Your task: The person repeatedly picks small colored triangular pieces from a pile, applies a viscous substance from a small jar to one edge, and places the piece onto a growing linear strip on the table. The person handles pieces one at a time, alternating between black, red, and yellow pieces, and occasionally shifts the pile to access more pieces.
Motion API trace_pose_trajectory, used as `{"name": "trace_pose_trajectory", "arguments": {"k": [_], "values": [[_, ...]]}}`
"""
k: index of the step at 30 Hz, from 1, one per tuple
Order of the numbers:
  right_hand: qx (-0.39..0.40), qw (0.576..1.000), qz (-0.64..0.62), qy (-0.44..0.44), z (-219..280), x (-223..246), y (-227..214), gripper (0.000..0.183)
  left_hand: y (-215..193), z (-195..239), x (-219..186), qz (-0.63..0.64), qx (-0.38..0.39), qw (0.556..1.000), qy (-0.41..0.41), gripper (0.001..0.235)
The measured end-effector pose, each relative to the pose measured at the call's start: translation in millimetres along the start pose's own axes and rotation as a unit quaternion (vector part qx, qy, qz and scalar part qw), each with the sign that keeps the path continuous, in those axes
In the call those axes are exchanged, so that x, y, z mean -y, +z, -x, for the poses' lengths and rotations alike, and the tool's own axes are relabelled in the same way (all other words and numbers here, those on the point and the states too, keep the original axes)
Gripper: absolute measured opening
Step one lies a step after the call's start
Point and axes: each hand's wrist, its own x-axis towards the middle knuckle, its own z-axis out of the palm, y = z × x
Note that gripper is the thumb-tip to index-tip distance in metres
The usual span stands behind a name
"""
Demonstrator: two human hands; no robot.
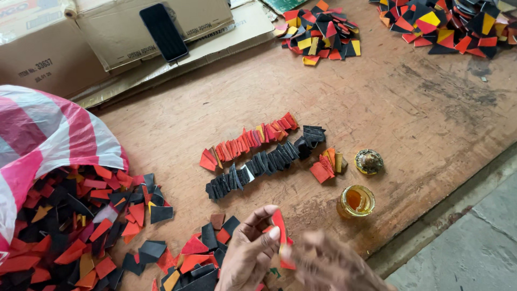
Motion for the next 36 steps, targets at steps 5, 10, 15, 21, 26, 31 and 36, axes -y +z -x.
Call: {"name": "trace_pose_trajectory", "arguments": {"k": [5, 10, 15, 21, 26, 31, 36], "values": [[-0.010, 0.999, -0.044, 0.009, 28, -2, -6, 0.057, 17, -30, 3, -0.382, -0.010, 0.879, 0.286, 0.013], [-0.108, 0.990, 0.000, 0.095, 38, -9, -23, 0.046, 40, -73, -4, -0.649, 0.097, 0.541, 0.526, 0.015], [-0.098, 0.990, -0.010, 0.103, 53, -23, -29, 0.042, 56, -105, 3, -0.650, 0.114, 0.517, 0.545, 0.015], [-0.076, 0.991, -0.018, 0.109, 63, -24, -34, 0.041, 54, -118, 16, -0.683, 0.115, 0.516, 0.504, 0.013], [-0.095, 0.977, 0.069, 0.177, 43, -4, -85, 0.039, 51, -117, 21, -0.727, 0.127, 0.484, 0.470, 0.020], [0.017, 0.944, 0.294, 0.148, 14, -34, -125, 0.056, 48, -98, 17, -0.741, 0.103, 0.533, 0.395, 0.011], [0.098, 0.942, 0.281, 0.154, -9, -47, -121, 0.053, 44, -80, 1, -0.726, 0.036, 0.592, 0.349, 0.017]]}}
